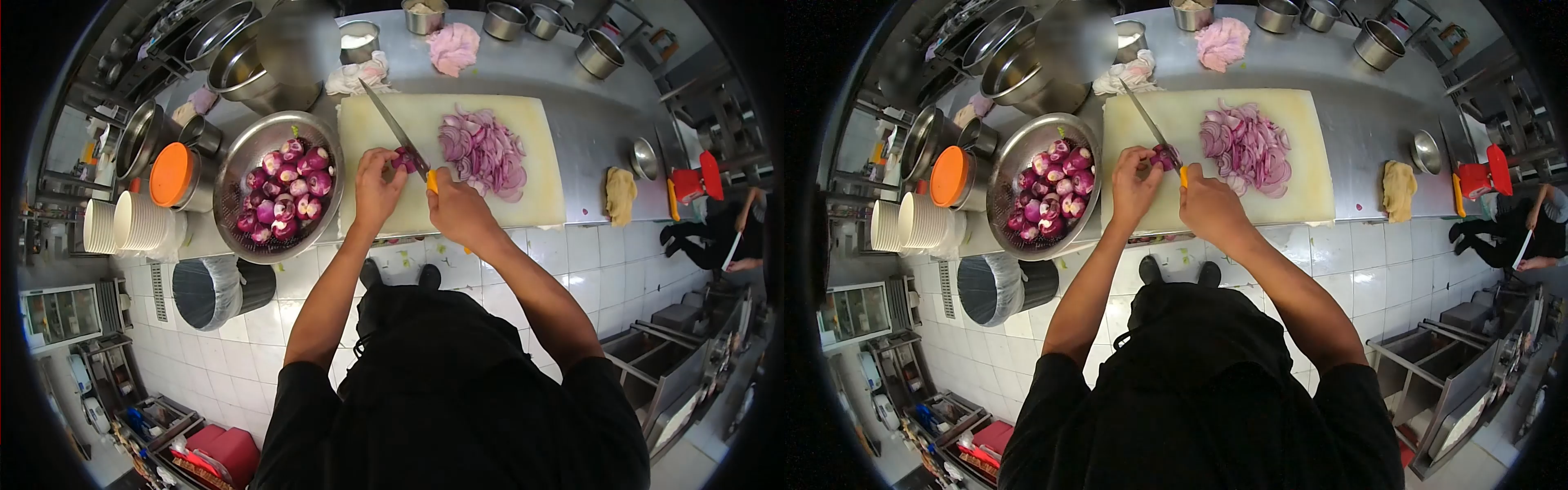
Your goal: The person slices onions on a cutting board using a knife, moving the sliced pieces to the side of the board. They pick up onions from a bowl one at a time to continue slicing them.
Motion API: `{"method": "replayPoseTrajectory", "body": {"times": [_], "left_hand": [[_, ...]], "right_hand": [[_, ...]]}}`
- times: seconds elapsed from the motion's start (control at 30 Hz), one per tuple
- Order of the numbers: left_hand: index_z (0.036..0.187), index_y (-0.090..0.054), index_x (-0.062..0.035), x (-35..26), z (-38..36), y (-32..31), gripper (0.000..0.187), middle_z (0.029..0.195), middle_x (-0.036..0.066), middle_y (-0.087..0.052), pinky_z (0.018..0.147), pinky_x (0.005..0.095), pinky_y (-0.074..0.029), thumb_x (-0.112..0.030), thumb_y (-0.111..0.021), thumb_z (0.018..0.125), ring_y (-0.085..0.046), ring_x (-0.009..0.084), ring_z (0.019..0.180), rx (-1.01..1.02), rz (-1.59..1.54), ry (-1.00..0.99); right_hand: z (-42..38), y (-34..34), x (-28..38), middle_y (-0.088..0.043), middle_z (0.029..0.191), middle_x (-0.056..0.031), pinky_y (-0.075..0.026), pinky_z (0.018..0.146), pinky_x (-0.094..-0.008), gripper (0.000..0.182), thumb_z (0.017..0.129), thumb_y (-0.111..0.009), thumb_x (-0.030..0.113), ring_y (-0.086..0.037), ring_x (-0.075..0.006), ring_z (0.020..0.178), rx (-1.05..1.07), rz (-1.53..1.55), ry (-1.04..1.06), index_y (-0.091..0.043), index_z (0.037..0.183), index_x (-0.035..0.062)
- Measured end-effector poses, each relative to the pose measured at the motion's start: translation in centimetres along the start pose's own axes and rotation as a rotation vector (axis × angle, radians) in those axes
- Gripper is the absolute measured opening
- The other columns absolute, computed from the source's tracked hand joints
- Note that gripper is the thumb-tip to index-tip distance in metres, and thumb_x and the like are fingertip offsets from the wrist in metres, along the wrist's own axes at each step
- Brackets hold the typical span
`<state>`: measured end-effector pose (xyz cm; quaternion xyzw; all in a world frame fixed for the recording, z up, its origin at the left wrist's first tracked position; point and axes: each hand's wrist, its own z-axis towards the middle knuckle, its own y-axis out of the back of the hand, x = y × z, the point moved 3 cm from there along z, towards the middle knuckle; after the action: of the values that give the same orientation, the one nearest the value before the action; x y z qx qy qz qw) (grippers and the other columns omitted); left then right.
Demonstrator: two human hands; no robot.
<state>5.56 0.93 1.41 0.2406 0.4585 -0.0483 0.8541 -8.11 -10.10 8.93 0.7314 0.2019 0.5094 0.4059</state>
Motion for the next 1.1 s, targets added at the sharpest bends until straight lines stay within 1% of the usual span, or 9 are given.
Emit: {"method": "replayPoseTrajectory", "body": {"times": [0.23,0.33,0.5,0.63,0.73,0.83,0.93,1.03,1.1], "left_hand": [[0.105,-0.068,0.0016,0.0,-0.3,0.0,0.024,0.108,0.012,-0.067,0.08,0.0326,-0.056,0.001,-0.077,0.082,-0.066,0.0225,0.089,0.001,-0.039,0.006],[0.103,-0.067,0.0007,0.3,-0.5,0.0,0.025,0.109,0.013,-0.067,0.081,0.0349,-0.056,0.0,-0.077,0.08,-0.066,0.0263,0.09,0.018,-0.041,0.005],[0.106,-0.063,-0.0021,-0.3,-0.3,0.0,0.033,0.115,0.015,-0.064,0.086,0.0395,-0.054,-0.003,-0.079,0.076,-0.066,0.0331,0.098,0.07,-0.002,0.032],[0.111,-0.057,-0.0009,-0.6,0.0,-1.1,0.044,0.112,0.015,-0.063,0.086,0.0385,-0.054,-0.001,-0.081,0.074,-0.065,0.0297,0.096,0.073,0.067,-0.083],[0.109,-0.055,-0.0014,-0.4,0.0,-1.4,0.047,0.112,0.015,-0.062,0.086,0.038,-0.054,0.0,-0.083,0.071,-0.065,0.0301,0.097,0.081,0.03,0.015],[0.113,-0.055,-0.0026,-0.7,0.8,-0.1,0.048,0.119,0.017,-0.061,0.089,0.0431,-0.052,0.001,-0.079,0.072,-0.061,0.0364,0.106,0.046,-0.014,0.059],[0.112,-0.062,-0.0035,-1.2,3.1,1.1,0.044,0.121,0.016,-0.063,0.097,0.0446,-0.049,-0.001,-0.079,0.072,-0.06,0.0365,0.111,0.034,0.467,-0.008],[0.116,-0.068,-0.0048,0.3,3.5,0.5,0.04,0.128,0.017,-0.062,0.102,0.0474,-0.046,-0.007,-0.077,0.077,-0.056,0.0397,0.117,0.081,0.62,-0.123],[0.118,-0.07,-0.0055,-0.3,3.7,-0.5,0.04,0.128,0.018,-0.063,0.103,0.0467,-0.046,-0.012,-0.077,0.079,-0.058,0.0397,0.117,0.031,0.584,-0.183]], "right_hand": [[0.6,-0.4,0.7,-0.071,0.086,-0.0289,-0.056,0.08,-0.054,0.026,0.095,-0.056,0.011,-0.071,-0.0462,0.088,0.089,-0.085,-0.017,-0.046,0.11,-0.0069],[1.2,-2.0,-0.3,-0.068,0.084,-0.0308,-0.052,0.077,-0.0579,0.023,0.099,-0.056,0.014,-0.068,-0.0496,0.087,0.094,-0.044,-0.054,-0.045,0.106,-0.0042],[2.2,-4.1,-2.4,-0.069,0.093,-0.0338,-0.052,0.085,-0.0577,0.03,0.098,-0.055,0.017,-0.068,-0.0507,0.093,0.086,-0.041,-0.083,-0.045,0.116,-0.0043],[2.6,-3.0,-4.0,-0.068,0.099,-0.0347,-0.052,0.089,-0.057,0.038,0.1,-0.056,0.024,-0.067,-0.0517,0.096,0.118,0.067,-0.099,-0.045,0.124,-0.003],[2.7,-2.9,-5.1,-0.069,0.103,-0.0334,-0.051,0.09,-0.0562,0.043,0.099,-0.059,0.029,-0.066,-0.0531,0.097,0.186,0.231,-0.163,-0.048,0.126,-0.0024],[2.0,-2.4,-5.2,-0.07,0.102,-0.027,-0.056,0.077,-0.0497,0.043,0.099,-0.061,0.029,-0.07,-0.0432,0.087,0.145,0.345,-0.179,-0.052,0.127,-0.0022],[0.5,0.6,-3.4,-0.069,0.095,-0.0186,-0.058,0.061,-0.0403,0.04,0.1,-0.062,0.029,-0.071,-0.0292,0.071,0.15,0.526,-0.303,-0.056,0.126,-0.001],[-0.1,1.9,-4.6,-0.064,0.086,-0.0114,-0.054,0.051,-0.0314,0.035,0.1,-0.062,0.027,-0.064,-0.0172,0.06,0.04,0.61,-0.292,-0.057,0.123,0.0004],[-0.8,2.6,-5.5,-0.062,0.081,-0.008,-0.052,0.051,-0.0309,0.03,0.101,-0.061,0.025,-0.059,-0.0164,0.056,-0.039,0.667,-0.292,-0.057,0.119,0.0005]]}}
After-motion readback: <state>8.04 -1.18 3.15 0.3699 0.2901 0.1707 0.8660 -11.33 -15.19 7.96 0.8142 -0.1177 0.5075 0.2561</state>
